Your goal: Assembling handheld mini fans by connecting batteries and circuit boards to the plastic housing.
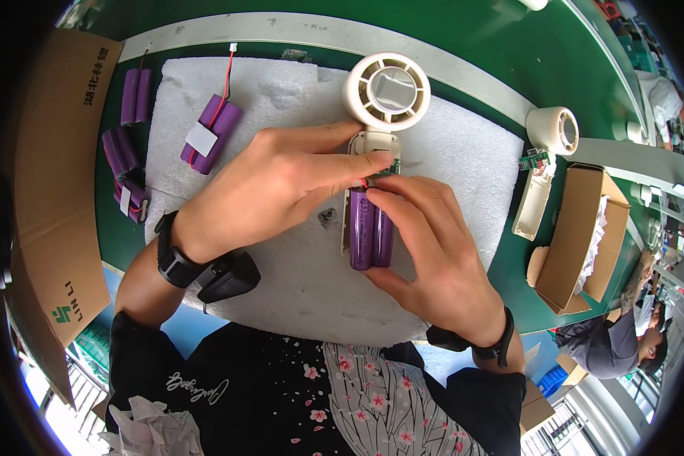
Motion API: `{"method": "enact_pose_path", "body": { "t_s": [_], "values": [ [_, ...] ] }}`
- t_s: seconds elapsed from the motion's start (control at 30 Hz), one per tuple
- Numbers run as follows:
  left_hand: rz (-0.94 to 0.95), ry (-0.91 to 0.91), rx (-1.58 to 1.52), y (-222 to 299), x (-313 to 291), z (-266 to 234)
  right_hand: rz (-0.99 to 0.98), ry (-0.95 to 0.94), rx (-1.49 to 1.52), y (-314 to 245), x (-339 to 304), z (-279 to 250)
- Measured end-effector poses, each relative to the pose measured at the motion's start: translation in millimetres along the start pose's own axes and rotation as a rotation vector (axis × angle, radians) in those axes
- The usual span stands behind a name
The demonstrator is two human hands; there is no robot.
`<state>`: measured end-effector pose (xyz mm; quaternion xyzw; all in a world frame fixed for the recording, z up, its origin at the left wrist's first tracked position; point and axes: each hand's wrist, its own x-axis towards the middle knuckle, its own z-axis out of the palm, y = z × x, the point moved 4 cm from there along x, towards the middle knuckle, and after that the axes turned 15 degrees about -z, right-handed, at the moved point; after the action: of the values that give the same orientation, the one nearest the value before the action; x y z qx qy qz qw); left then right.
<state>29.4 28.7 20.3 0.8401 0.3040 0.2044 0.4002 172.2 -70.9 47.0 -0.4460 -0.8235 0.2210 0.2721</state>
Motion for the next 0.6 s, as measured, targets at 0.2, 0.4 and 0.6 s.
{"method": "enact_pose_path", "body": {
  "t_s": [0.2,0.4,0.6],
  "values": [
    [-0.008,-0.007,0.013,-1,-1,0,-0.011,0.029,-0.054,-4,-5,0],
    [0.039,0.026,0.030,-2,0,0,-0.042,-0.010,-0.173,-6,-8,2],
    [0.054,0.076,-0.010,-4,0,4,-0.029,-0.041,-0.265,-12,-5,7]
  ]
}}
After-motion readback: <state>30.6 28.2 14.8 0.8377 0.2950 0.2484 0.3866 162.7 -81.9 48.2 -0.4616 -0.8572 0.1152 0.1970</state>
